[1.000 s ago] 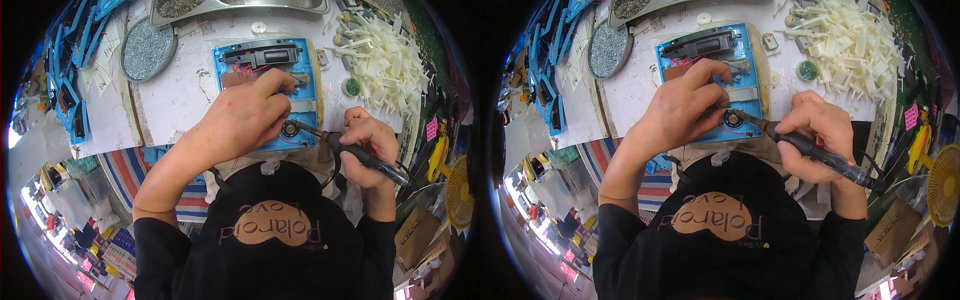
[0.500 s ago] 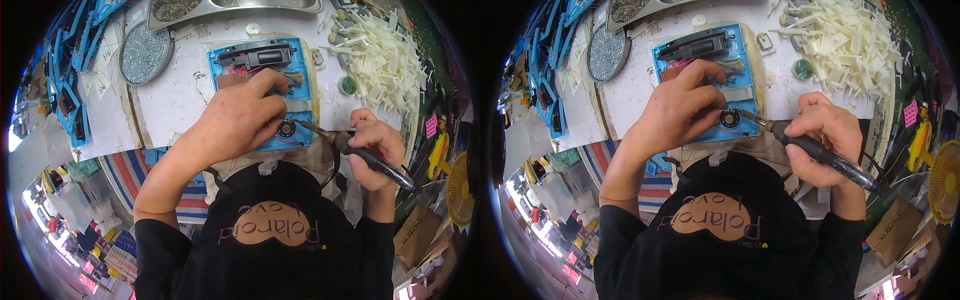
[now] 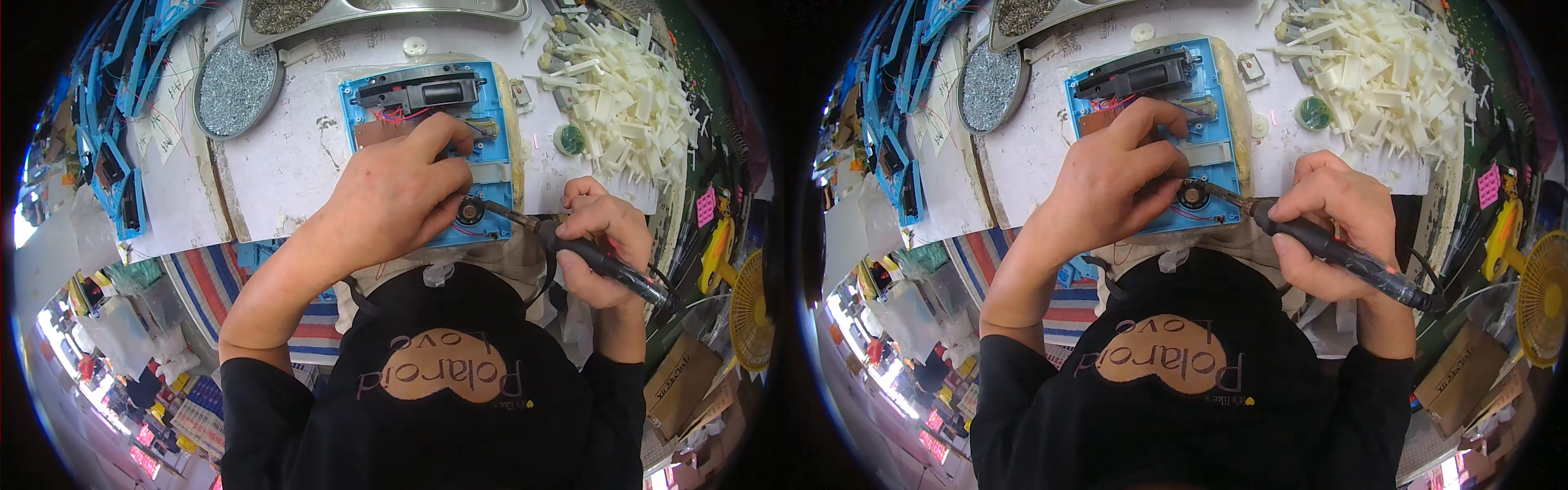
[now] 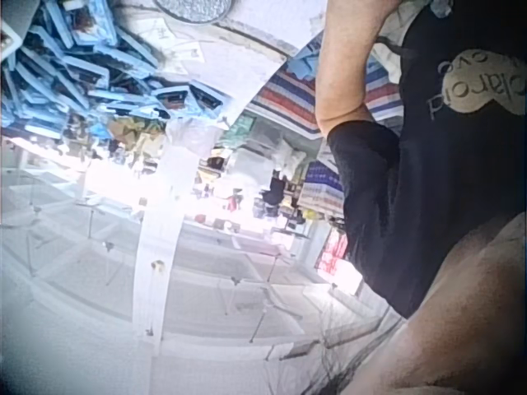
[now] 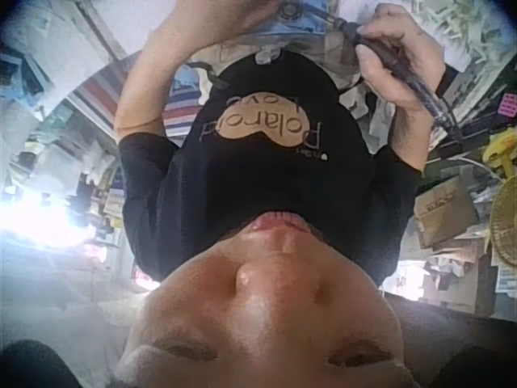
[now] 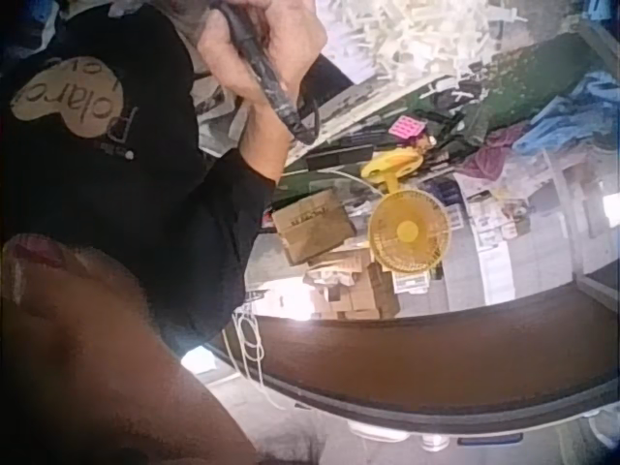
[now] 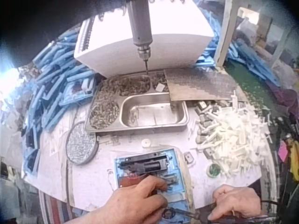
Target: The recorder is assembling an electronic device, involving soldering, fitting plastic parts, and using a power screwdriver.
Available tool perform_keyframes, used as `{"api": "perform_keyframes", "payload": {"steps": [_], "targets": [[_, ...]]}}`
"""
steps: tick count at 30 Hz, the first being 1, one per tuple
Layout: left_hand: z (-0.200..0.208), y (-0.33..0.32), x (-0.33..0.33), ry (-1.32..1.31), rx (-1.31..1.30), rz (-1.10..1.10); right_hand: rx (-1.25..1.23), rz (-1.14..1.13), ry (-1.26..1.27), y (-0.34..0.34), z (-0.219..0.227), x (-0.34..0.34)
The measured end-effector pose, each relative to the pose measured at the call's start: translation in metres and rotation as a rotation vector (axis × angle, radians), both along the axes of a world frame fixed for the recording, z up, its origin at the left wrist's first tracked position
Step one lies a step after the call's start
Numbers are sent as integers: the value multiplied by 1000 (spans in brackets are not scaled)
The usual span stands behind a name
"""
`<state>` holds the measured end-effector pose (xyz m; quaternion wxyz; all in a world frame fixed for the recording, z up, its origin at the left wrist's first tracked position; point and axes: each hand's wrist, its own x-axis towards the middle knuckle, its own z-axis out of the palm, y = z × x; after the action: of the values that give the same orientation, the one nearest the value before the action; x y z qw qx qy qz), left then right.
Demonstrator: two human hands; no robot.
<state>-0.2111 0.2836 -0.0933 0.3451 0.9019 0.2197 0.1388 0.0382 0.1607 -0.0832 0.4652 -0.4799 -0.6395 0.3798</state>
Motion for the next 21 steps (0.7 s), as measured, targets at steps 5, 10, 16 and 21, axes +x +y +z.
{"api": "perform_keyframes", "payload": {"steps": [5, 10, 16, 21], "targets": [[-1, -1, 1, -5, 9, -1, 12, 5, -10, 2, 1, -1], [-1, -1, 0, -6, 20, 4, 22, 4, -14, 1, 3, 0], [0, 0, -2, -17, 10, 1, -14, -196, 109, -24, 13, 14], [3, 3, 2, -3, 48, -35, 13, -536, 176, -74, 26, 74]]}}
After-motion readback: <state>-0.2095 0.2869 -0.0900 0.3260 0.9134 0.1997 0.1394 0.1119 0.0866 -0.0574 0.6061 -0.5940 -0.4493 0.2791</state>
